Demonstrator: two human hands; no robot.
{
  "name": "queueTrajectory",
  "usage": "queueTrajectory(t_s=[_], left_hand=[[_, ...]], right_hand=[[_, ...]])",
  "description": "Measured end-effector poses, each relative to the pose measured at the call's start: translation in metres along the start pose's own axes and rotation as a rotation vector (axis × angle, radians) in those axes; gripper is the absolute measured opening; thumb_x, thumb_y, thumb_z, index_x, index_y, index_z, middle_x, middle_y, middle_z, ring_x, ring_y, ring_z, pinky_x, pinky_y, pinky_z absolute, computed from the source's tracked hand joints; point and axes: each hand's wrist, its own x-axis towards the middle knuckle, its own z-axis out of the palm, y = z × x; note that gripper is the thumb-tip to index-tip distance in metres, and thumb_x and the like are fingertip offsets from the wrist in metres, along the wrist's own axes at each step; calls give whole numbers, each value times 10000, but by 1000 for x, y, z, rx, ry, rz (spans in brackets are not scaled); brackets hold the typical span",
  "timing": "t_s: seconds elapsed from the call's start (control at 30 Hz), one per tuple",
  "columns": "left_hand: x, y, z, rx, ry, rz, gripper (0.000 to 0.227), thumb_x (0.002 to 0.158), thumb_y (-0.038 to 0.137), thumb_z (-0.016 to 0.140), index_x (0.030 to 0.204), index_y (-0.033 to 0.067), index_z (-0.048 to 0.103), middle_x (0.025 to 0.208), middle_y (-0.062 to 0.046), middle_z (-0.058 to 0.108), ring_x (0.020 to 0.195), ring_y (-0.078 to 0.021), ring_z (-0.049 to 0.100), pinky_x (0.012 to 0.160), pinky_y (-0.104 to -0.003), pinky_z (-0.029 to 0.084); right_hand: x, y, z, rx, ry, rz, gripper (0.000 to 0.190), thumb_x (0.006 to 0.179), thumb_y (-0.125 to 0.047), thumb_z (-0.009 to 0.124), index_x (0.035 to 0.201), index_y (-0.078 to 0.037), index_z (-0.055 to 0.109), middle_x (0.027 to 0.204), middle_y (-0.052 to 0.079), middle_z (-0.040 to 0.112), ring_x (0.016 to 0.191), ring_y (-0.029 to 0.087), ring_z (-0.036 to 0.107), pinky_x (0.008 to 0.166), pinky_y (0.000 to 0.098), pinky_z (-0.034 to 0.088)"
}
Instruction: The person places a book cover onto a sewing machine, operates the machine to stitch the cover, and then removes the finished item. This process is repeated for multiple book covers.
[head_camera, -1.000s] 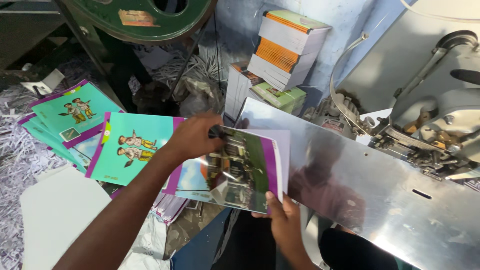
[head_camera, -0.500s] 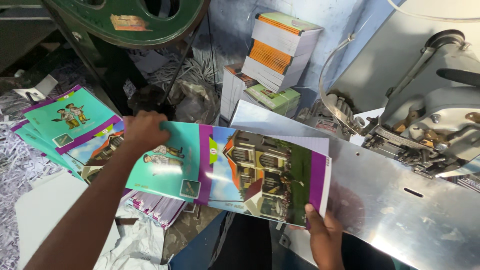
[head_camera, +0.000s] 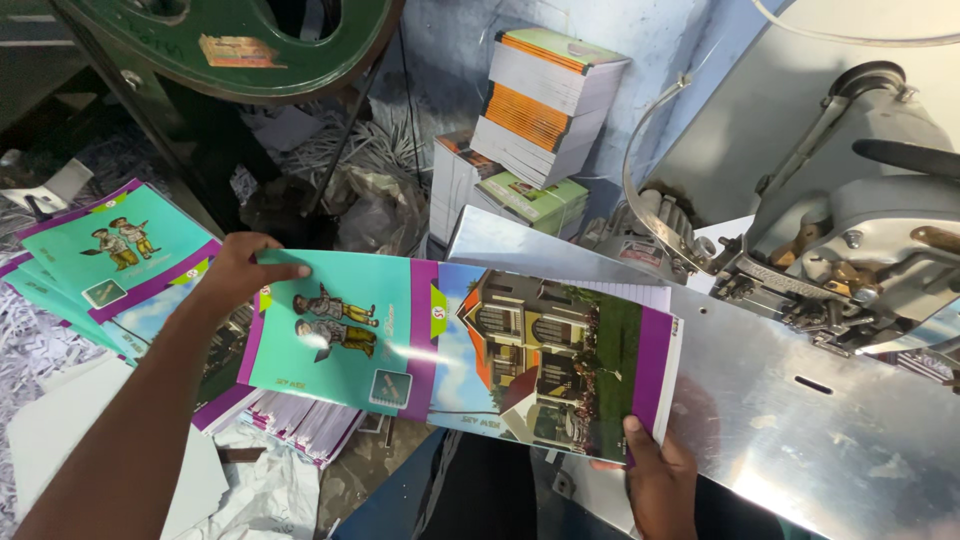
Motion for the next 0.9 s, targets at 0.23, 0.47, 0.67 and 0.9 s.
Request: queueTrajectory(t_s=[0.23, 0.47, 0.67, 0.9], left_hand=[[-37, -14, 5, -235, 118, -307, 796, 807, 432, 872, 1355, -33, 530, 1197, -209, 639, 1069, -281, 632, 889, -441, 530], [-97, -9, -19, -515, 27, -503, 540, 968, 406, 649, 1265, -43, 699, 1180, -167, 723, 1043, -249, 657, 967, -424, 472], [-128, -4, -35, -875, 26, -299, 416, 958, 205, 552, 1344, 53, 582, 1223, -84, 659, 1033, -206, 622, 939, -393, 476], [-124, 21, -40, -750, 286, -206, 137, 1050, 132, 591, 1140, 29, 587, 1070, -110, 639, 964, -201, 625, 860, -370, 513]], right_hand=[[-4, -9, 9, 131, 1, 37, 299, 977, -129, 599, 1200, 59, 664, 1076, 162, 732, 866, 259, 735, 654, 458, 604], [-4, -24, 14, 160, 61, 111, 334, 977, -172, 613, 1227, 47, 647, 1094, 149, 736, 866, 265, 738, 662, 429, 610], [0, -40, 13, 175, 76, 187, 356, 960, -192, 635, 1235, 34, 634, 1098, 129, 723, 887, 232, 733, 680, 382, 616], [-4, -55, 24, 145, 81, 291, 384, 957, -203, 628, 1279, 5, 612, 1105, 126, 711, 907, 223, 724, 706, 382, 605]])
